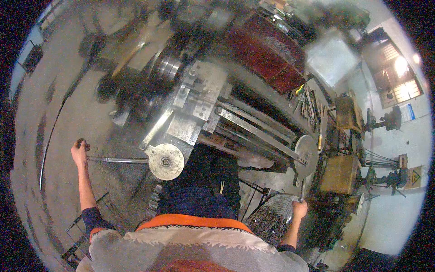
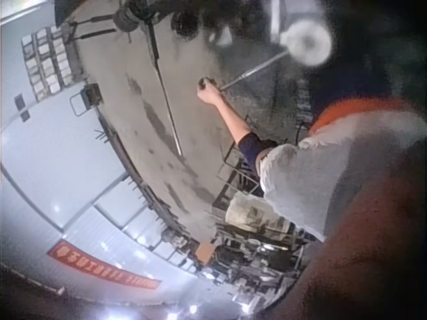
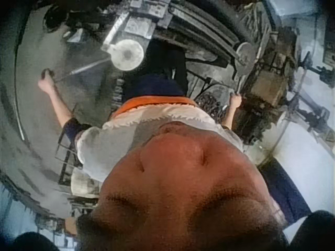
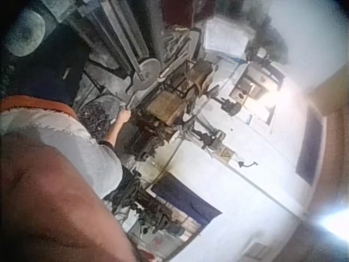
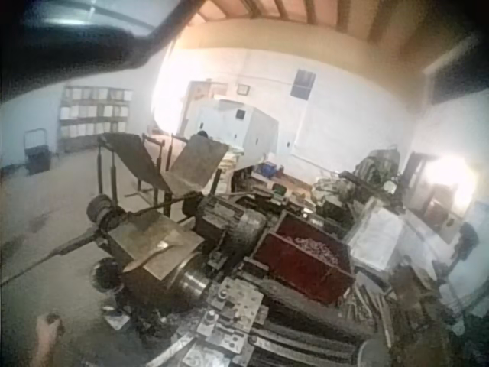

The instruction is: The person operates a metal lathe, repeatedly loading small cylindrical metal pieces into the chuck, machining them, and removing the finished parts. The person uses both hands to manipulate the workpieces and machine controls throughout the process.

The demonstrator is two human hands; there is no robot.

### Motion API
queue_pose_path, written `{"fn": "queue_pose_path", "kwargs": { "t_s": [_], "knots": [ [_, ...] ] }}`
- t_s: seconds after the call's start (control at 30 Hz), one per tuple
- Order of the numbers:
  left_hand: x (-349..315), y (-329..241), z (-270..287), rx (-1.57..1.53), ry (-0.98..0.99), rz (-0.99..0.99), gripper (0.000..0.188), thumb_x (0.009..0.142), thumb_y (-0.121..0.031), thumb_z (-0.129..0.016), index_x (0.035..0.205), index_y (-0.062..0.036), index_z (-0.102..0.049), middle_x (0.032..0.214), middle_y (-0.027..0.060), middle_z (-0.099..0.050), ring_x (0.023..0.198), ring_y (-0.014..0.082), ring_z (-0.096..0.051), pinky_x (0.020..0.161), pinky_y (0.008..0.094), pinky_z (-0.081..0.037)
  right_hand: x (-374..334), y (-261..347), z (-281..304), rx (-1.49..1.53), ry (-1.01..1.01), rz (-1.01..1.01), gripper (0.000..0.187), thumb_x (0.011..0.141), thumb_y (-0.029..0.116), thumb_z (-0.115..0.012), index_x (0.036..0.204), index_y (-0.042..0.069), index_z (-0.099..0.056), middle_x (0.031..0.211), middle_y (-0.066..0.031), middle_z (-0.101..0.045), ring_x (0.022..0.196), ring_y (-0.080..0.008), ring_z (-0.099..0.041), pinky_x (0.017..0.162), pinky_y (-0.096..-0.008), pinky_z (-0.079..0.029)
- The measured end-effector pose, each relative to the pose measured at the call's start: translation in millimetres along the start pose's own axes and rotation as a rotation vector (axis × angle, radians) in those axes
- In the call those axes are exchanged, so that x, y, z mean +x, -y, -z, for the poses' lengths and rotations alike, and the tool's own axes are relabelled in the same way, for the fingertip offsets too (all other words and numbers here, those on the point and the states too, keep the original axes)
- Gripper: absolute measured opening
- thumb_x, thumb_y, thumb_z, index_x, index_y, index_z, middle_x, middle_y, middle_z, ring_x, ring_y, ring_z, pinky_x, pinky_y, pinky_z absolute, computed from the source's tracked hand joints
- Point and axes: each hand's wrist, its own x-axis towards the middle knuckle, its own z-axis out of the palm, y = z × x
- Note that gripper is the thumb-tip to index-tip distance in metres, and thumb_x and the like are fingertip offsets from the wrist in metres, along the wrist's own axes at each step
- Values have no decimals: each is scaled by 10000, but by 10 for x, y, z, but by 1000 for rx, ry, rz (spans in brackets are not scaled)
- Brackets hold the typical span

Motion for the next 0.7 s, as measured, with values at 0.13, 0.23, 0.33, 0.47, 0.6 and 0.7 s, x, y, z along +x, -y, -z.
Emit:
{"fn": "queue_pose_path", "kwargs": {
  "t_s": [0.13, 0.23, 0.33, 0.47, 0.6, 0.7],
  "knots": [
    [117, 42, -38, 12, -21, -38, 255, 798, -156, -571, 959, 36, -619, 691, 106, -631, 596, 141, -595, 580, 268, -456, -60, 64, 53, 46, 60, -13, 330, 583, 208, -574, 857, 35, -638, 851, -226, -626, 837, -388, -596, 739, -424, -467],
    [171, -28, -71, 71, -21, -37, 259, 792, -159, -567, 959, 32, -620, 688, 115, -637, 581, 150, -605, 575, 271, -463, -86, 119, 103, 100, 75, -13, 300, 588, 187, -552, 832, 34, -638, 835, -221, -628, 835, -382, -599, 735, -408, -469],
    [223, -5, -90, 71, -16, -38, 261, 788, -157, -566, 961, 30, -621, 686, 119, -640, 570, 155, -613, 566, 271, -470, -41, 40, 56, 83, 81, -14, 304, 587, 197, -553, 828, 31, -633, 830, -223, -625, 838, -395, -592, 732, -416, -466],
    [214, -21, -142, 25, -14, -18, 263, 780, -151, -561, 965, 26, -621, 684, 117, -642, 562, 150, -611, 556, 257, -470, -43, 31, 21, 74, 40, 24, 333, 593, 224, -544, 855, 34, -626, 855, -228, -620, 851, -419, -578, 738, -436, -458],
    [216, -65, -75, 40, 47, -7, 279, 772, -160, -568, 978, 20, -620, 736, 128, -645, 608, 148, -618, 563, 254, -474, -148, 178, 144, 12, 46, -17, 404, 605, 246, -544, 951, 52, -615, 915, -225, -616, 861, -415, -579, 749, -452, -457],
    [194, 188, -67, -60, -31, -31, 284, 765, -162, -578, 981, 16, -623, 784, 140, -649, 704, 162, -631, 615, 278, -484, -106, 212, 199, -59, -11, -15, 428, 627, 264, -551, 1007, 74, -611, 926, -214, -618, 860, -394, -589, 753, -463, -461]
  ]
}}
